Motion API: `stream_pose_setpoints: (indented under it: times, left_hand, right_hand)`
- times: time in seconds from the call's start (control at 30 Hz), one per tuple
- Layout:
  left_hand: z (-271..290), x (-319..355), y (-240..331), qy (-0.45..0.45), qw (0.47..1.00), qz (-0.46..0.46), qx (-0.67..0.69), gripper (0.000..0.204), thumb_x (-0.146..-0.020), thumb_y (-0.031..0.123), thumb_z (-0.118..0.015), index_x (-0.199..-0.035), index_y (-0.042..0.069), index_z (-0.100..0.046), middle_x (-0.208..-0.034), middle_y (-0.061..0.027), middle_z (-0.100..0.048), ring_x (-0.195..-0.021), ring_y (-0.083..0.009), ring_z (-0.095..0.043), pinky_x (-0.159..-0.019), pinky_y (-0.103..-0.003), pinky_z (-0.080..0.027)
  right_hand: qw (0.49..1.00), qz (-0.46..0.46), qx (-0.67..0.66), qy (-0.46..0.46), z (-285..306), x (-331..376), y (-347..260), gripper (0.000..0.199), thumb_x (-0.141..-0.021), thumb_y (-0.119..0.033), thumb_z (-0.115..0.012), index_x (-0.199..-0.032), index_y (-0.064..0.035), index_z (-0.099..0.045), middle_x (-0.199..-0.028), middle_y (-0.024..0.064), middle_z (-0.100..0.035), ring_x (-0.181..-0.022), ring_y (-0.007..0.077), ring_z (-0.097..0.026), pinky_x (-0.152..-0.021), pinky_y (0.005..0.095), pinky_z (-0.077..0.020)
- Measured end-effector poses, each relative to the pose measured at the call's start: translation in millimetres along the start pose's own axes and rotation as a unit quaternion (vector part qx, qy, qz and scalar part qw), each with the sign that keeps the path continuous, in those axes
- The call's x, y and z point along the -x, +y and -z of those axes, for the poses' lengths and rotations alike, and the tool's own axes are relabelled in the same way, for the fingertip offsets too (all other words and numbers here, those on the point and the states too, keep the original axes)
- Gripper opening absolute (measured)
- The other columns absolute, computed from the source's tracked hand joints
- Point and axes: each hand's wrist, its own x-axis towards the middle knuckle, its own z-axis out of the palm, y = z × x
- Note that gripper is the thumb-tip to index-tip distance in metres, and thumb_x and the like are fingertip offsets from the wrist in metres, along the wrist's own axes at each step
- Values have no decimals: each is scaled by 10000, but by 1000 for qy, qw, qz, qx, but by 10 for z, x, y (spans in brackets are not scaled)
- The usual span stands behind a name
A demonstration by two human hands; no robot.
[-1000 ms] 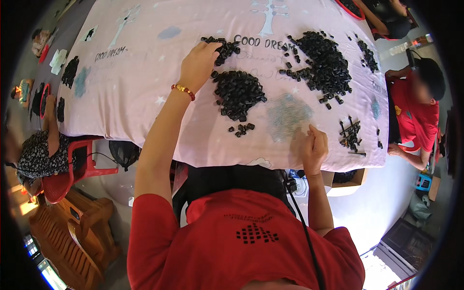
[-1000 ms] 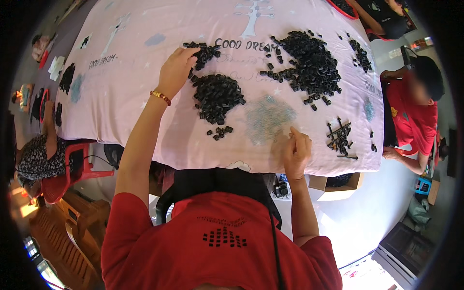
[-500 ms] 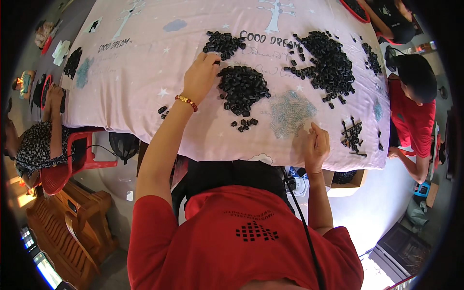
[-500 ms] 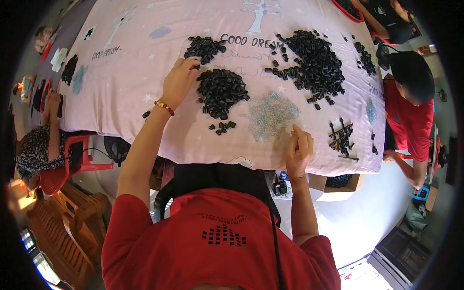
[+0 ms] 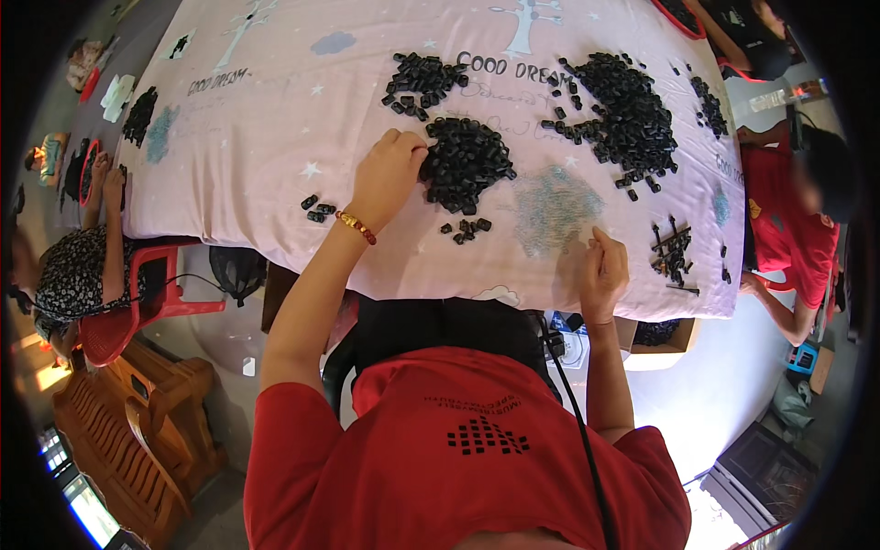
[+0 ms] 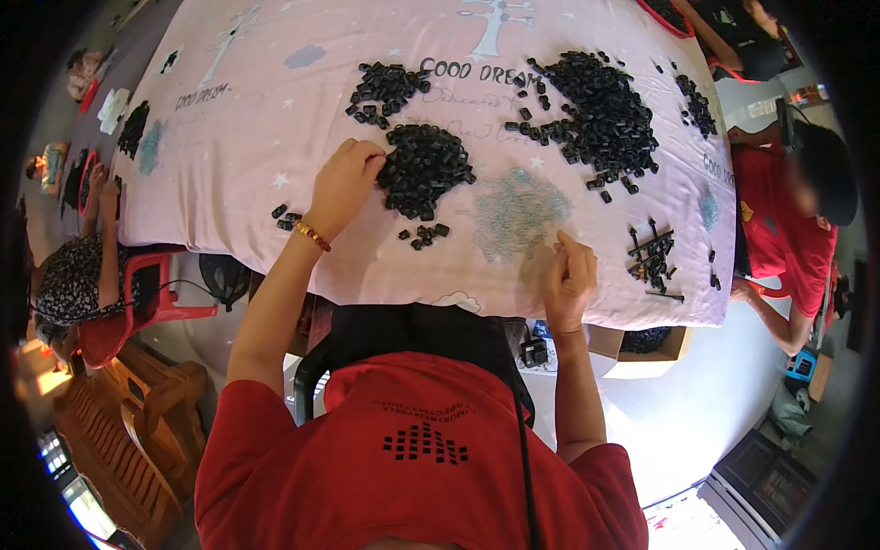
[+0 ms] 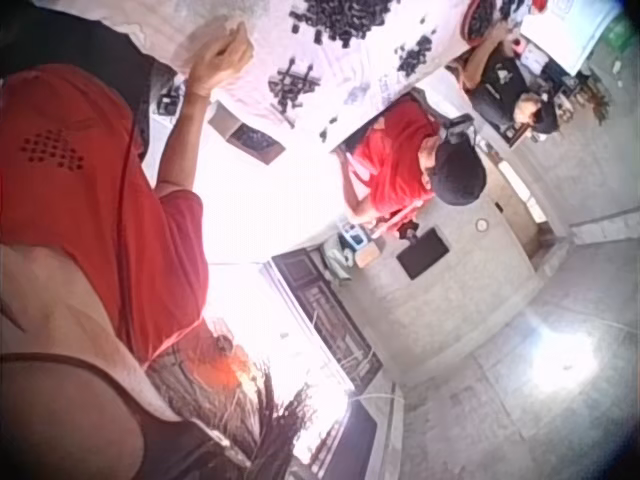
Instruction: The person removes their glasses and sets them aside, then sorts small plastic parts on the table by hand. The person assembles pairs of plastic components together and arranges the pieces into piles across the table.
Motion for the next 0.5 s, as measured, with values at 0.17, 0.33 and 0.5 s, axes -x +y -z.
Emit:
stream_pose_setpoints:
  times: [0.17, 0.33, 0.5]
  left_hand:
    - [23, -168, 15, 102, 993, -55, 7, 129, -959, 171, -612, -1063, 126, -675, -984, -107, -632, -942, -332, -647, -798, -434, -535]
    - [-91, -354, -37, 66, 993, -99, 6, 134, -952, 169, -622, -1072, 151, -678, -978, -102, -621, -926, -327, -640, -780, -431, -532]
    - [-78, -475, -57, 36, 997, -69, -2, 134, -942, 180, -637, -1067, 150, -676, -1011, -107, -622, -940, -332, -640, -783, -434, -535]
  right_hand:
    - [1000, 2, -3, 3, -11, 2, 13, 250, -927, 75, -565, -1131, 10, -694, -941, 142, -668, -826, 245, -631, -713, 332, -506]
    - [1000, -8, -12, 7, -25, 14, 16, 245, -926, 77, -566, -1123, 13, -697, -938, 143, -669, -826, 245, -632, -712, 322, -504]
    - [1000, -12, -9, 1, -12, -6, -15, 248, -926, 77, -571, -1126, 8, -699, -942, 140, -669, -817, 242, -629, -699, 316, -499]
